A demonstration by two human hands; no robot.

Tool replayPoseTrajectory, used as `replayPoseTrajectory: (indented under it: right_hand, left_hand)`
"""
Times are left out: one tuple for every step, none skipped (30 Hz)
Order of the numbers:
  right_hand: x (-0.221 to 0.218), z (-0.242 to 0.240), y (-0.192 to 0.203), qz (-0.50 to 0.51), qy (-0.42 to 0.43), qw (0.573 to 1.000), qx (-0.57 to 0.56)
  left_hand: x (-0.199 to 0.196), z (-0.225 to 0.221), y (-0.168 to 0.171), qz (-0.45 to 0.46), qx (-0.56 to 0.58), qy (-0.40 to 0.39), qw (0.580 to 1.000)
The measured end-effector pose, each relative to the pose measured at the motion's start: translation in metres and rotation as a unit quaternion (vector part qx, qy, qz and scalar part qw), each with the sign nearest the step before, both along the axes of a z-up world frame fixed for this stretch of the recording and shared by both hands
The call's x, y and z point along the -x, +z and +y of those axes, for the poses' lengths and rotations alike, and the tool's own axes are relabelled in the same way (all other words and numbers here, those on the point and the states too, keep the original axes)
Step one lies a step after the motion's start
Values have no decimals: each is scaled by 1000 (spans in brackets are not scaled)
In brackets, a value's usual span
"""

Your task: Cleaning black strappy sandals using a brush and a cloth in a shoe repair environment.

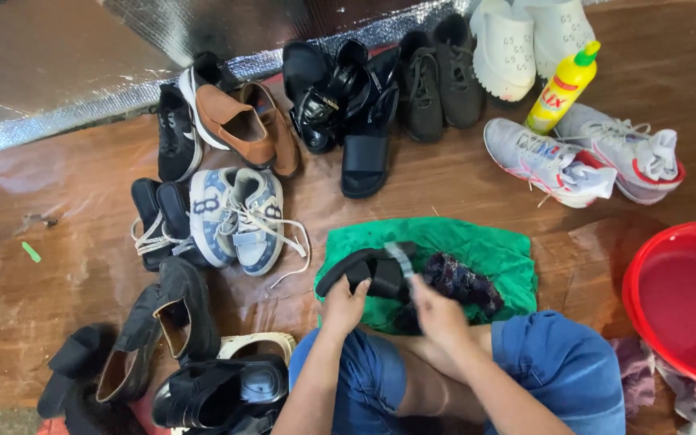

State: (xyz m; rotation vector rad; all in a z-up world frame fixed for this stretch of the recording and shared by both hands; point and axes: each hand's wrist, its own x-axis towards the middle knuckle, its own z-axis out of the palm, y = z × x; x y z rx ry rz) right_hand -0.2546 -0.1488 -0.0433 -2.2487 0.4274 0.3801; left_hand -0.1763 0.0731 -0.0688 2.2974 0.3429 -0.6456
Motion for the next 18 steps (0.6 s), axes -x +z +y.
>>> replayPoseTrajectory:
  right_hand:
    - [4,11,5,-19,18,999,-19]
    - [2,3,-4,-18,17,1000,-18]
    - [0,-4,-13,-16,28,999,12]
    - [-5,-12,-21,-16,38,998,42]
    - [-8,-14,-5,-18,37,998,42]
    - [-10,-15,11,10,8,1000,29]
    - [-12,-16,26,38,-21,999,15]
    - [-5,-3,49,38,-22,999,14]
    - [2,9,72,13,5,1000,-16]
    - [11,21,94,-11,33,998,-44]
    - [11,16,77,-8,33,998,-44]
    - [7,11,61,-22,37,999,-29]
    - [4,7,45,-37,41,998,-15]
    - [4,1,33,-39,42,998,-15]
    - [3,-4,22,-32,40,999,-13]
    - [1,-8,10,-25,37,999,-12]
    - [2,7,32,-27,36,999,-14]
    - [9,20,54,-40,57,997,-43]
  left_hand:
    - [0,2,-11,-5,0,4,1000]
    - [2,1,-4,-4,0,4,1000]
    - [4,0,3,-10,14,10,1000]
    - [3,-1,12,-19,28,15,999]
    - [3,-3,16,-20,29,14,999]
    - [5,-2,20,-21,28,12,999]
    - [7,-2,23,-21,28,9,999]
    - [5,-2,20,-20,27,8,999]
    - [3,-2,18,-23,18,-1,1000]
    - [4,-3,14,-23,11,-8,1000]
    - [9,-4,22,-21,11,-8,1000]
    - [10,-5,31,-13,-5,-22,1000]
    - [11,-6,41,-5,-20,-35,999]
    - [13,-10,55,-7,-21,-34,999]
    - [14,-13,70,-3,-32,-44,999]
    - [15,-16,86,2,-44,-55,998]
    - [9,-17,84,0,-46,-55,997]
    - [11,-18,81,10,-78,-85,993]
